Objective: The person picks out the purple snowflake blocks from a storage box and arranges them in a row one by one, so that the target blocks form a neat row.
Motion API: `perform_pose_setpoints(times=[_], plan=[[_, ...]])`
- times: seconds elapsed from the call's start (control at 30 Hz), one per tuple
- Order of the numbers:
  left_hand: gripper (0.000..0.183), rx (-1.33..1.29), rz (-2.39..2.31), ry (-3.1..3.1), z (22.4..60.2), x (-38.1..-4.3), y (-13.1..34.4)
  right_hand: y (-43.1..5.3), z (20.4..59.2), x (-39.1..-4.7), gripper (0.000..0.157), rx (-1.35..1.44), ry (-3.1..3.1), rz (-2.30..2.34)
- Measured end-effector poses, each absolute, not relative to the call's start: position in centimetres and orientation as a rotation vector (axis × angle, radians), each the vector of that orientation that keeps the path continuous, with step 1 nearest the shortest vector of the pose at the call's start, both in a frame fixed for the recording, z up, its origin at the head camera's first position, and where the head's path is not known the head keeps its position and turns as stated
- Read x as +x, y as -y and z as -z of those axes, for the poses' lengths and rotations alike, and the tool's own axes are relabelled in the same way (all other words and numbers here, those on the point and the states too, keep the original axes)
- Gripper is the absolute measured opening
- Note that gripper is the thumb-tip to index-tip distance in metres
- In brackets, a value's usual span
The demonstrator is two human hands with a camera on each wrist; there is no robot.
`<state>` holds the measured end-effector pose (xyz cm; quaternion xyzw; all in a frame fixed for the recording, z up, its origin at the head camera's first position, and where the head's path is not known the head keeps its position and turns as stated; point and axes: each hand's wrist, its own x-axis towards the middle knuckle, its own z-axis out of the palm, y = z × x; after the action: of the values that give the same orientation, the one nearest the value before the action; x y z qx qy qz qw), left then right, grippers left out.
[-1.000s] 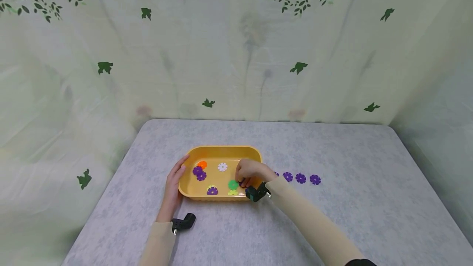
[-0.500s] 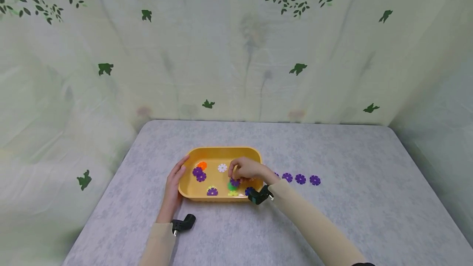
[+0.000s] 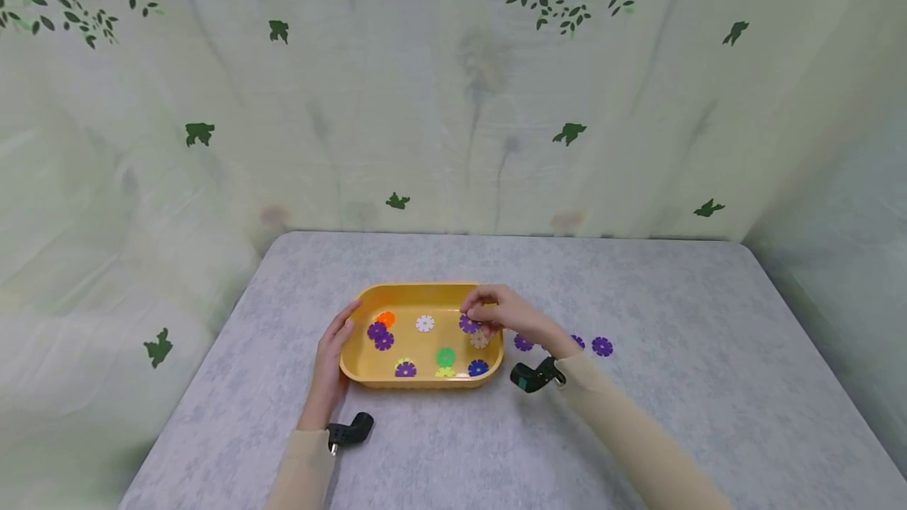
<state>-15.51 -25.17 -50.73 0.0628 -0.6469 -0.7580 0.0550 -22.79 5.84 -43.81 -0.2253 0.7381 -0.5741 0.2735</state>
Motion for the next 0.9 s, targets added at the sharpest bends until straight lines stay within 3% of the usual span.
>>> perform_pose_setpoints(times=[0.5,0.9], plan=[[0.044,0.182,2.319,1.978,50.9,-15.5,25.3,-16.2,45.7,-22.9,0.024,-0.345,-2.040,1.689],[0.046,0.219,2.275,1.998,50.8,-15.5,25.1,-24.3,48.5,-20.8,0.026,-0.213,-2.062,1.797]])
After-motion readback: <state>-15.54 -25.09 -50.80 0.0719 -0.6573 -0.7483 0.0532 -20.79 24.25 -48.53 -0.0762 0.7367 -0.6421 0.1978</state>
